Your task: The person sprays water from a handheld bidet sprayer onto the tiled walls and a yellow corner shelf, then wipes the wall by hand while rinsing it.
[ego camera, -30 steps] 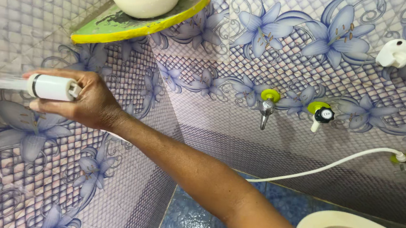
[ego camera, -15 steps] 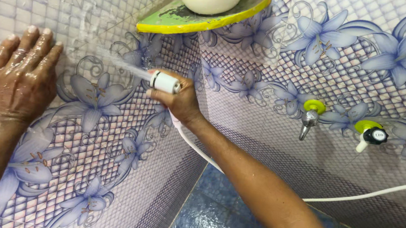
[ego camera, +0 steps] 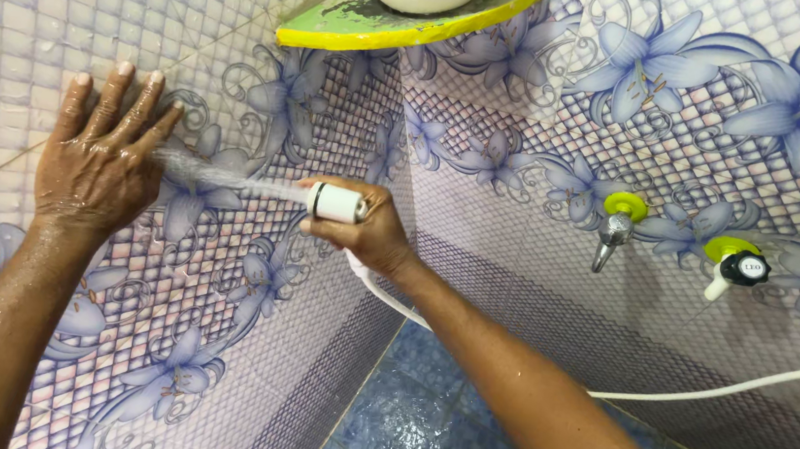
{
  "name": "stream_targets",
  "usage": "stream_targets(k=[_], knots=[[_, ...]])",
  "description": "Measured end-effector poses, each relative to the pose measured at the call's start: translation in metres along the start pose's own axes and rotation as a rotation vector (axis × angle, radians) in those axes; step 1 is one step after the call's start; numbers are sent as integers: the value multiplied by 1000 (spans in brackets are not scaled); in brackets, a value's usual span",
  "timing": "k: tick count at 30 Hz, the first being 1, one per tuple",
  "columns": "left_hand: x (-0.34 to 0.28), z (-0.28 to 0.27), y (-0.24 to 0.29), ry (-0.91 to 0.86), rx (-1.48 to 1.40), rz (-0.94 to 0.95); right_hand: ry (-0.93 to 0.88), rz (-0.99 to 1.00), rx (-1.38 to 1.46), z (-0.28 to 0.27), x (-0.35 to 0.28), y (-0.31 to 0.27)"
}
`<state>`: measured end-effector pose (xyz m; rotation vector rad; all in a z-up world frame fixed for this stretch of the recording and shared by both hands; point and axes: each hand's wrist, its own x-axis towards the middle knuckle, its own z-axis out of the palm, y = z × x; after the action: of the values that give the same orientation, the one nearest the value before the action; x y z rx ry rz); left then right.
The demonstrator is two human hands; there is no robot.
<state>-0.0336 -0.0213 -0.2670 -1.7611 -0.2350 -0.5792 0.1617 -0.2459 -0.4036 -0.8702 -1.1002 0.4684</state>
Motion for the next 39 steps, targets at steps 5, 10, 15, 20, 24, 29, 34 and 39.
stream_targets(k=[5, 10, 15, 20, 24, 29, 34, 39], knots=[[-2, 12, 11, 33, -571, -166, 460, -54, -36, 1, -2, 11], [15, 5, 46, 28, -1023, -436, 446, 60, -71, -11, -33, 15], [12, 2, 121, -80, -1645, -761, 361, 28, -253, -7, -71, 15], [-16, 24, 198, -300, -2153, -1346, 302, 53, -241, -23, -95, 10], [-26, 26, 218, -312, -2274, -1765, 334, 65, -170, -23, -118, 7], [-24, 23, 230, -193, -2483, -1909, 395, 83, -219, -21, -123, 9], [-15, 10, 240, -36, -2436, -1905, 472, 35, -300, -2, -123, 1], [-4, -1, 245, 16, -2433, -1875, 331, 40, -326, -1, -126, -6]])
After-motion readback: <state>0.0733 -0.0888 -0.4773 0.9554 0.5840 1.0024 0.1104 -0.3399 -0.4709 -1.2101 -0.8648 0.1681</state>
